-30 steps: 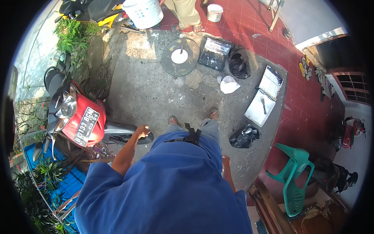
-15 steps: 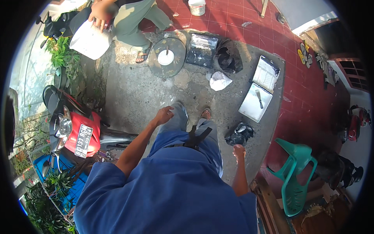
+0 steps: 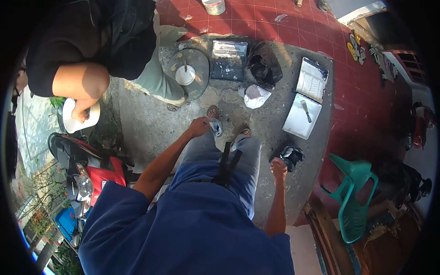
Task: The person picks up a paint tray, then unfolds and ties a plastic bag around a white container.
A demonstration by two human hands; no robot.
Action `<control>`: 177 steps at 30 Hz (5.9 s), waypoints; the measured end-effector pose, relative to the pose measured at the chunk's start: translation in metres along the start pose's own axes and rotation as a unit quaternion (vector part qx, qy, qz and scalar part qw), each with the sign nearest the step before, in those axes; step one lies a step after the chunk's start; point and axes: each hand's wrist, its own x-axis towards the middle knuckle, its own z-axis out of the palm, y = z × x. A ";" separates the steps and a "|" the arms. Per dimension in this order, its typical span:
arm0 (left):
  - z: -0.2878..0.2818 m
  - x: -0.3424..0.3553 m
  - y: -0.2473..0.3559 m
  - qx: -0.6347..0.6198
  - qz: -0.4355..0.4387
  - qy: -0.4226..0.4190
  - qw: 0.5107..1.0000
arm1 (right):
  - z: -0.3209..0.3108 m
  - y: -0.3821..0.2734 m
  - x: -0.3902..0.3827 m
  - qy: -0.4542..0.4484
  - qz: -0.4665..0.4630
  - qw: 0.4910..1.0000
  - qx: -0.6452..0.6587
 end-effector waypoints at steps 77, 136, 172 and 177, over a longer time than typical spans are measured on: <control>0.058 0.414 -0.491 -0.422 -0.320 0.447 0.721 | 0.266 -0.118 0.465 -0.343 -0.398 0.735 -0.429; -0.005 0.669 -0.054 -0.540 0.080 0.071 0.835 | 0.245 -0.105 0.479 -0.194 -0.517 0.749 -0.365; 0.172 0.511 0.057 0.074 0.613 0.178 0.766 | 0.180 -0.083 0.497 -0.218 -0.462 0.774 -0.374; 0.135 0.467 -0.023 0.113 0.585 0.091 0.798 | 0.169 -0.082 0.503 -0.208 -0.355 0.797 -0.442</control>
